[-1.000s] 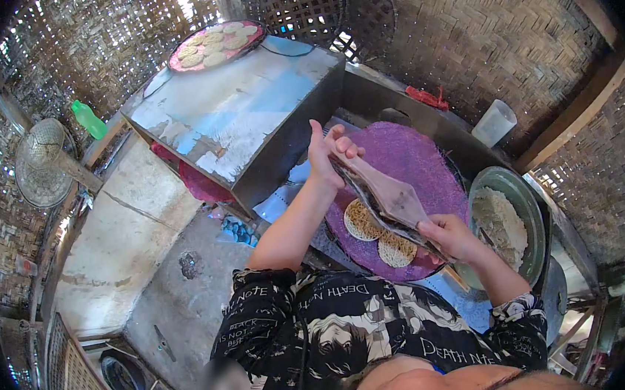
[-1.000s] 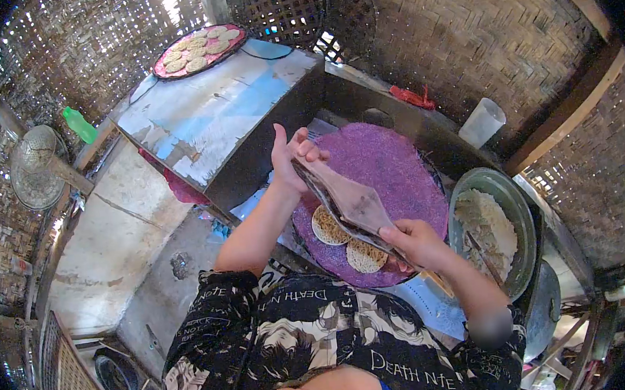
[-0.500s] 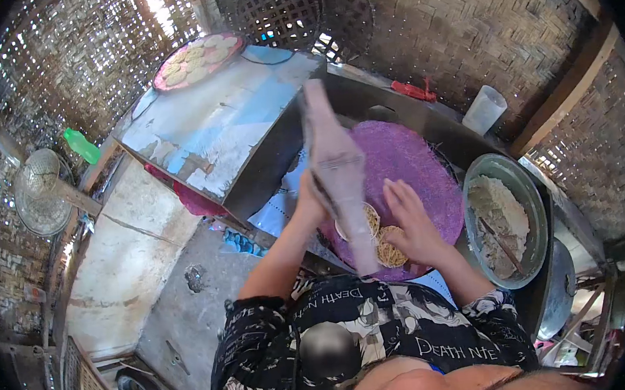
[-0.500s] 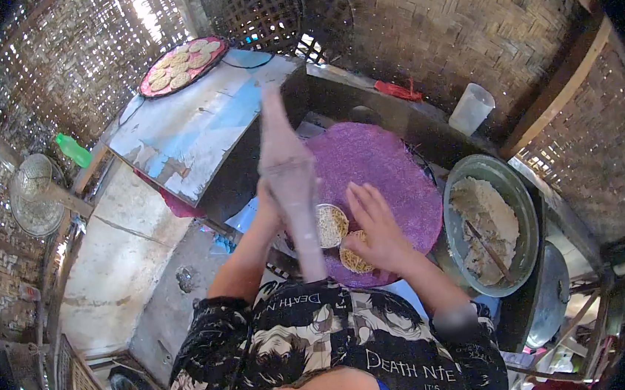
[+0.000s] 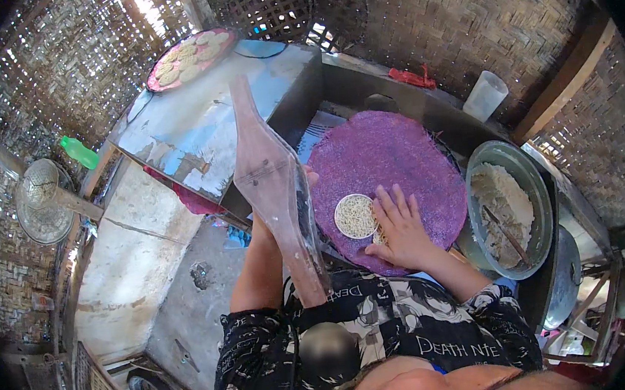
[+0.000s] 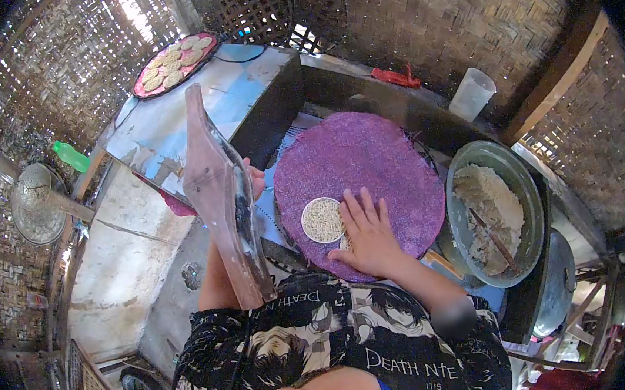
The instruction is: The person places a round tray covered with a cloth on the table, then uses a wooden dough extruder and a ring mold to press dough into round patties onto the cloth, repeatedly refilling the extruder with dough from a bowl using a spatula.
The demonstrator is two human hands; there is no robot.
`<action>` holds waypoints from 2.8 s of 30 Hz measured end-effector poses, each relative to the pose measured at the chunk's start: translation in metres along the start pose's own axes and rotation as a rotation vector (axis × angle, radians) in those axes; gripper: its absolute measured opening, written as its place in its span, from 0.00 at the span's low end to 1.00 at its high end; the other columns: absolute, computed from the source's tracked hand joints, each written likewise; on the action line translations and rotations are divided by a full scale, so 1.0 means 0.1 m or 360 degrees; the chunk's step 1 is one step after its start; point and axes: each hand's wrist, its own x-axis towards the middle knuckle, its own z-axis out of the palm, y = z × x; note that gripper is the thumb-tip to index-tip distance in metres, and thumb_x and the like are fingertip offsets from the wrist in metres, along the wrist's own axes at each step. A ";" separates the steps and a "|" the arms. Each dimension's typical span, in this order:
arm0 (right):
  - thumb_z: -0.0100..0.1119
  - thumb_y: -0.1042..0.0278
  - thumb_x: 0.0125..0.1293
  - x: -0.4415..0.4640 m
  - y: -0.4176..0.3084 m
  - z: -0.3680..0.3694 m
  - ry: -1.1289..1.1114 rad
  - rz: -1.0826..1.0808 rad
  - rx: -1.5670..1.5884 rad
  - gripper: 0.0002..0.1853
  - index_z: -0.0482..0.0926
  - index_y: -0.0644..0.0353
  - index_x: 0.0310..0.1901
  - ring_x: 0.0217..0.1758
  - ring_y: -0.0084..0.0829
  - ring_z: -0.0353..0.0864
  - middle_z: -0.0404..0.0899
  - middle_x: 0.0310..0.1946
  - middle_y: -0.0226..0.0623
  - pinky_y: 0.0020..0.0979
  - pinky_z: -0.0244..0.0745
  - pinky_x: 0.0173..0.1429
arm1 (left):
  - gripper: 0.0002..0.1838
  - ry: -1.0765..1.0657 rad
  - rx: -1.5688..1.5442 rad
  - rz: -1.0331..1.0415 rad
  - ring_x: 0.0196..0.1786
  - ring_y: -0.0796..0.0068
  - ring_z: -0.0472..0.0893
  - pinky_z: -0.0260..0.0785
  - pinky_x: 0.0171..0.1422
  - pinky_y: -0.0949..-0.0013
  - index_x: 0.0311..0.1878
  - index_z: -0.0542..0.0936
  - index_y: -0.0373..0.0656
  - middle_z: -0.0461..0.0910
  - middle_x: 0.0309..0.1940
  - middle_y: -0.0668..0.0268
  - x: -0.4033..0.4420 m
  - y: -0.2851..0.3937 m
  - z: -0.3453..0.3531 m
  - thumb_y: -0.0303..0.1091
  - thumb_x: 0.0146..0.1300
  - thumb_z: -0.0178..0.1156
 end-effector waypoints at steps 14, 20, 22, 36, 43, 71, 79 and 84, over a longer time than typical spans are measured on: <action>0.55 0.51 0.57 0.26 0.22 0.01 0.0407 0.0203 0.0261 0.21 0.78 0.60 0.43 0.69 0.53 0.46 0.56 0.63 0.47 0.60 0.39 0.67 | 0.14 -0.0160 -0.0231 0.0131 0.40 0.63 0.81 0.76 0.45 0.66 0.44 0.74 0.32 0.78 0.38 0.54 0.02 -0.03 -0.01 0.30 0.57 0.59; 0.59 0.61 0.53 0.43 0.30 0.13 0.0367 0.0249 0.0362 0.10 0.80 0.61 0.26 0.66 0.50 0.53 0.65 0.59 0.42 0.57 0.44 0.66 | 0.12 -0.0093 -0.0177 0.0099 0.38 0.69 0.80 0.77 0.43 0.69 0.41 0.75 0.33 0.78 0.34 0.57 0.01 0.06 0.04 0.26 0.54 0.61; 0.59 0.63 0.51 0.45 0.29 0.14 0.0355 0.0224 0.0368 0.09 0.80 0.61 0.25 0.66 0.49 0.54 0.65 0.58 0.41 0.56 0.44 0.67 | 0.12 -0.0035 0.0181 0.0175 0.36 0.71 0.80 0.76 0.42 0.70 0.40 0.75 0.33 0.78 0.32 0.59 0.00 0.12 0.07 0.24 0.53 0.62; 0.58 0.65 0.48 0.51 0.25 -0.07 0.0250 0.0104 0.0200 0.09 0.82 0.61 0.25 0.66 0.45 0.55 0.68 0.56 0.39 0.55 0.45 0.67 | 0.11 -0.0065 -0.0638 -0.0103 0.39 0.62 0.78 0.76 0.47 0.59 0.43 0.72 0.31 0.76 0.36 0.53 0.00 0.03 -0.03 0.25 0.57 0.57; 0.56 0.65 0.48 0.58 0.28 -0.11 0.0179 0.0144 0.0278 0.09 0.82 0.60 0.25 0.66 0.44 0.55 0.68 0.56 0.38 0.53 0.45 0.67 | 0.12 0.0045 0.0025 0.0008 0.38 0.64 0.78 0.76 0.47 0.61 0.42 0.73 0.31 0.76 0.35 0.55 -0.03 0.16 0.06 0.26 0.56 0.59; 0.56 0.51 0.56 1.02 0.25 -0.16 0.0676 0.0080 0.0662 0.18 0.79 0.59 0.36 0.56 0.39 0.68 0.74 0.48 0.41 0.42 0.60 0.60 | 0.09 0.0269 0.1200 0.0612 0.27 0.67 0.78 0.69 0.50 0.60 0.30 0.77 0.37 0.77 0.22 0.64 0.15 0.14 0.08 0.30 0.46 0.64; 0.28 0.35 0.66 0.66 0.14 -0.47 -0.0548 0.0629 0.2776 0.34 0.75 0.61 0.38 0.19 0.27 0.75 0.76 0.22 0.36 0.26 0.71 0.23 | 0.25 -0.0632 0.1335 0.0337 0.46 0.61 0.78 0.58 0.64 0.55 0.49 0.73 0.36 0.78 0.39 0.51 0.60 0.02 0.14 0.34 0.45 0.62; 0.29 0.35 0.66 0.65 0.44 -0.56 -0.0882 0.0530 0.2643 0.33 0.72 0.60 0.42 0.17 0.29 0.75 0.77 0.22 0.40 0.27 0.69 0.18 | 0.34 -0.0394 -0.1599 -0.0438 0.44 0.60 0.75 0.64 0.56 0.54 0.53 0.68 0.38 0.76 0.36 0.62 1.18 0.12 0.15 0.63 0.62 0.37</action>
